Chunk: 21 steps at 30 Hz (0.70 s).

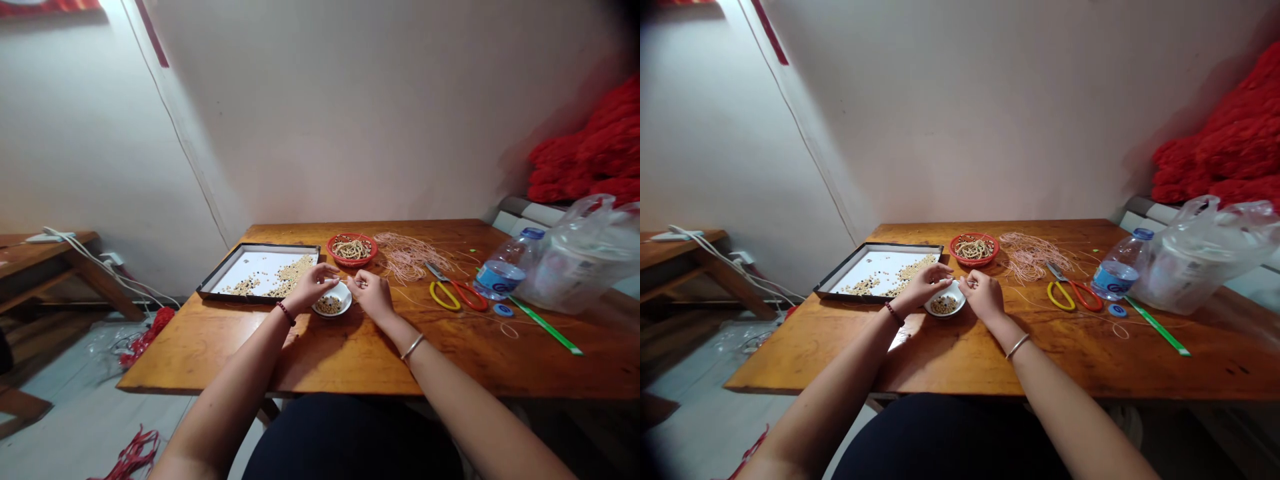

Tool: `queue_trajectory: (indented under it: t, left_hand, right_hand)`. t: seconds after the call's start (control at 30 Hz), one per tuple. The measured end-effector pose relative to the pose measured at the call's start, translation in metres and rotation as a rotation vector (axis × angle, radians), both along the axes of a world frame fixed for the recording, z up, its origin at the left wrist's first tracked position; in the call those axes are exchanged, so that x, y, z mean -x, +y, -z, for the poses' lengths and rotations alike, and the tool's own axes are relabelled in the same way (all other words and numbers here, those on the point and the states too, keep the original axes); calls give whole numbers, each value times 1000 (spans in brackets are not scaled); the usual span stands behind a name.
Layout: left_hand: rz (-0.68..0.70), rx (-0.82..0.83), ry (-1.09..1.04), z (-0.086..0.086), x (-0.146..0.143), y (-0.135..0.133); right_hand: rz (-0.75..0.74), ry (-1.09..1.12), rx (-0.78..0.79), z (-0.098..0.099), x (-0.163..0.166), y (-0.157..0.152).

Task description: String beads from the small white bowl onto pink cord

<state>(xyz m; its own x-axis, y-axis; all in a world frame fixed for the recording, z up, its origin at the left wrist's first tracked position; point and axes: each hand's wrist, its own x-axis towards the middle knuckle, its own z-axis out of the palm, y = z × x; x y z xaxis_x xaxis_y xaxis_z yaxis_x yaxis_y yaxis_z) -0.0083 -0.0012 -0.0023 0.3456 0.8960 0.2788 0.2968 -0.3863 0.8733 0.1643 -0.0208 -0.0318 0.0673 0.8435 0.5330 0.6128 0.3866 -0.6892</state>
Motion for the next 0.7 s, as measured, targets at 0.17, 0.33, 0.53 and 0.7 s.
queue_trajectory:
  t: [0.17, 0.33, 0.53, 0.7]
  left_hand:
    - [18, -24, 25, 2, 1, 2]
    - [27, -1, -20, 9, 2, 7]
    - [59, -12, -28, 14, 3, 9]
    - [79, -8, -21, 14, 4, 9]
  right_hand:
    - [0, -11, -21, 1, 2, 0]
    - [78, 6, -21, -1, 2, -2]
    - [49, -7, -30, -2, 1, -3]
    - [41, -27, -32, -1, 1, -2]
